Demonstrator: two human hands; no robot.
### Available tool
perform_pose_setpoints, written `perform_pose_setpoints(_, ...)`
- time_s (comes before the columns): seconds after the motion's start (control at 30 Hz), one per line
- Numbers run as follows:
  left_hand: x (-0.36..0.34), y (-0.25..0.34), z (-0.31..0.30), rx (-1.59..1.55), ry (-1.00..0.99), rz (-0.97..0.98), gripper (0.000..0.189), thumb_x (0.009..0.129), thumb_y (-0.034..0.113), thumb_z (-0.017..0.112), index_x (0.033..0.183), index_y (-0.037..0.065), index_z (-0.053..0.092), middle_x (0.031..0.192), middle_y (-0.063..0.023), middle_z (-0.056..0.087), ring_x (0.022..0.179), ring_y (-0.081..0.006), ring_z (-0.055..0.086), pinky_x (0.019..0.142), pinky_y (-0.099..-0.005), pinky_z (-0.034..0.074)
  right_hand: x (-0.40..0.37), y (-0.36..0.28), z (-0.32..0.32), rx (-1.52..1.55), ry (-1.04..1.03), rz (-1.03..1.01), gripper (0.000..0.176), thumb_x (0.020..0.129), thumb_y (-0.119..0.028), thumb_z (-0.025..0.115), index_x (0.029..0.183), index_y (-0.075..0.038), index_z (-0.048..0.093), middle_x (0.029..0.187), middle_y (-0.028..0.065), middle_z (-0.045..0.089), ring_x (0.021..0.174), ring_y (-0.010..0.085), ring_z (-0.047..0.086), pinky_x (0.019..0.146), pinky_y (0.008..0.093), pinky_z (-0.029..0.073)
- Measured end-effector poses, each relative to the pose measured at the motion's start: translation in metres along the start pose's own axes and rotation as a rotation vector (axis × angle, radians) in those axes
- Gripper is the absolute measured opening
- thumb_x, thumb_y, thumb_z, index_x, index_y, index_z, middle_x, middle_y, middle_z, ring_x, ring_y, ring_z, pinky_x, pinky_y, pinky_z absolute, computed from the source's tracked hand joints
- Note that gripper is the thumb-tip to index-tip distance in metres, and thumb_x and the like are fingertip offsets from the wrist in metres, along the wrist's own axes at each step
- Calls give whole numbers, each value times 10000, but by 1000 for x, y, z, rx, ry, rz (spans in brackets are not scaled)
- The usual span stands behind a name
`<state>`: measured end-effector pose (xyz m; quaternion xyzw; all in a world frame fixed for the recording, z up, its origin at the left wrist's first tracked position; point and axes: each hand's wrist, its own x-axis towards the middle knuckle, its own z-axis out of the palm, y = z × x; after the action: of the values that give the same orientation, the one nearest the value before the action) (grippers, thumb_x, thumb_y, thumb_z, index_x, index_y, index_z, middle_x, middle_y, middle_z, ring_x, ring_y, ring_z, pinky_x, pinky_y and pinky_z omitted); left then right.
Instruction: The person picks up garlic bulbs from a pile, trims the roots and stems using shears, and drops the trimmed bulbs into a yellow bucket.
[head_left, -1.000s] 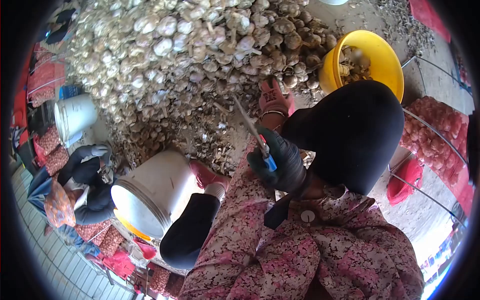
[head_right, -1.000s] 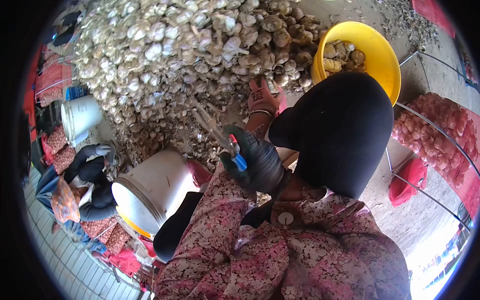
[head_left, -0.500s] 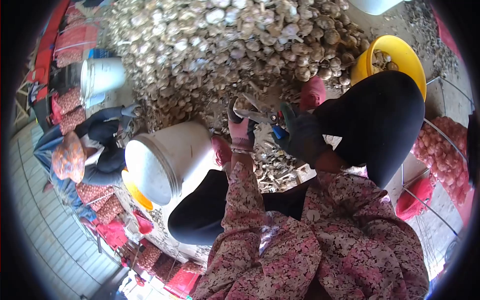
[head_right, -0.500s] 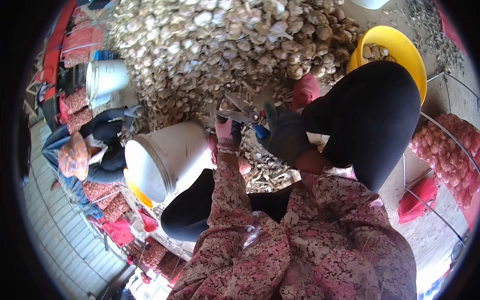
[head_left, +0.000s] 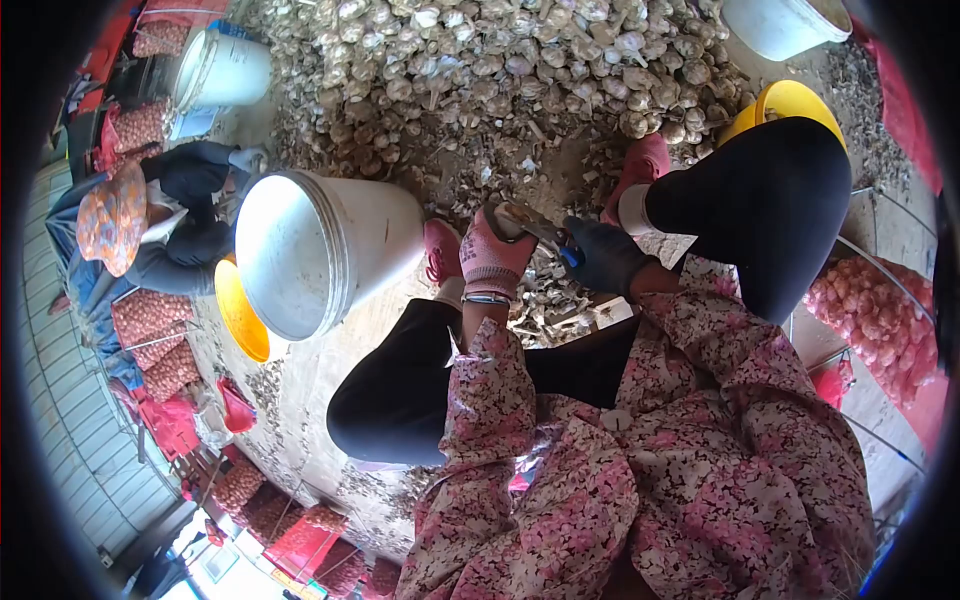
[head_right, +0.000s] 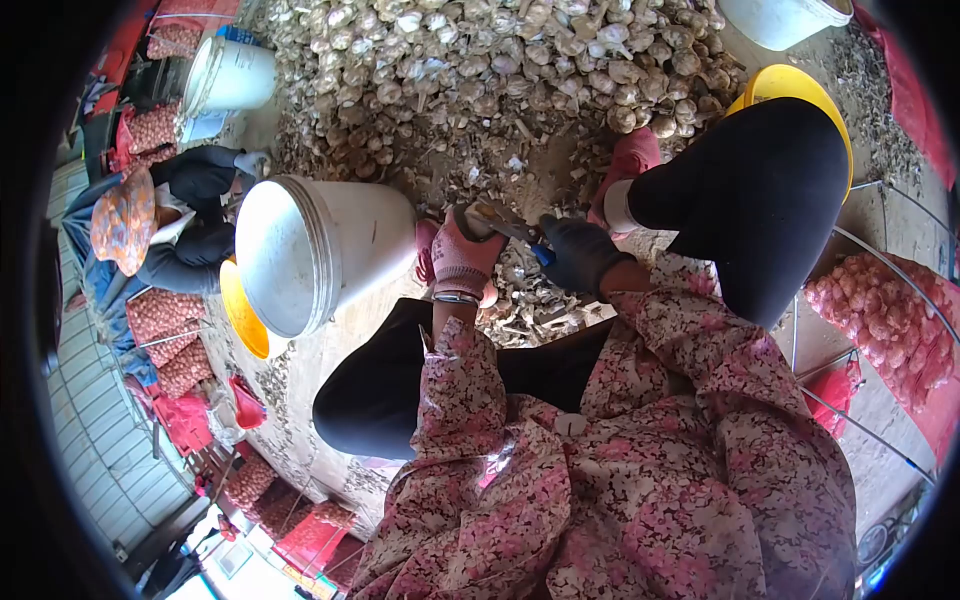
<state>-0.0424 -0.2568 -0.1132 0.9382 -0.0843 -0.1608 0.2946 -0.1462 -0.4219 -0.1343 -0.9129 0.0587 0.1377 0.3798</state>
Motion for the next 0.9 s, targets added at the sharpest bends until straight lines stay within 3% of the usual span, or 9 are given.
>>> perform_pose_setpoints(0.1, -7, 2, -5, -10, -37, -35, 677, 612, 283, 813, 1151, -19, 536, 991, -189, 651, 938, -298, 642, 842, -379, 505, 5, 6, -2, -54, -72, 7, 337, 811, -265, 613, 1044, -35, 534, 857, 212, 635, 825, 363, 637, 725, 469, 487)
perform_pose_setpoints(0.2, -13, 2, 6, -610, -310, 141, 622, 645, 32, 804, 1201, 52, 527, 1061, -68, 624, 977, -155, 598, 854, -288, 507, 24, 36, 4, -187, -196, 52, 332, 819, -285, 588, 1038, -37, 565, 884, 198, 650, 848, 343, 648, 751, 465, 495)
perform_pose_setpoints(0.3, -21, 27, 5, -714, -273, 289, 640, 660, -37, 769, 1231, 55, 495, 1122, -57, 587, 1018, -160, 580, 891, -281, 491, 44, 62, 13, -307, -351, 150, 361, 814, -288, 577, 1070, -35, 604, 932, 194, 662, 863, 337, 656, 756, 444, 512)
perform_pose_setpoints(0.37, -13, 6, 8, -972, -175, 239, 656, 643, -105, 720, 1236, 70, 499, 1127, -71, 577, 1017, -187, 581, 894, -308, 500, 37, 56, 12, -91, -88, 197, 400, 813, -322, 593, 1090, -34, 600, 985, 214, 653, 904, 337, 648, 762, 428, 512)
perform_pose_setpoints(0.43, -3, -22, 4, -1199, -122, 176, 615, 694, -153, 646, 1240, 93, 501, 1133, -80, 570, 986, -190, 584, 876, -327, 509, 29, 28, -7, 59, -132, 264, 448, 810, -350, 615, 1125, -32, 576, 998, 212, 649, 920, 328, 644, 774, 413, 508)
perform_pose_setpoints(0.5, 14, -50, -8, -2396, -335, -346, 381, 859, 76, 630, 1221, 115, 518, 1120, -79, 578, 991, -170, 568, 823, -306, 501, 19, 4, -13, 224, -168, 334, 500, 808, -377, 636, 1160, -31, 553, 1011, 210, 645, 936, 320, 639, 786, 397, 503)
perform_pose_setpoints(0.57, 24, -38, -24, -1860, -236, 107, 341, 894, 220, 626, 1206, 124, 528, 1105, -74, 583, 985, -169, 565, 816, -308, 495, 6, -9, -11, 605, -113, 211, 562, 799, -406, 674, 1204, -50, 514, 975, 176, 648, 910, 288, 639, 789, 379, 492)
perform_pose_setpoints(0.77, 2, -5, -3, -1873, -231, -271, 348, 893, 203, 628, 1195, 61, 528, 1167, -72, 579, 1058, -237, 570, 896, -351, 490, 11, -32, -8, 681, 5, 85, 448, 821, -363, 662, 1136, -62, 561, 902, 144, 654, 824, 251, 636, 738, 383, 483)
perform_pose_setpoints(0.9, 1, -1, 5, -1664, -160, -116, 300, 890, 177, 629, 1150, 50, 551, 1163, -77, 581, 1036, -217, 583, 903, -324, 490, 15, -8, 4, 753, -72, 107, 334, 850, -311, 642, 1030, -34, 599, 762, 68, 617, 698, 140, 577, 654, 332, 458)
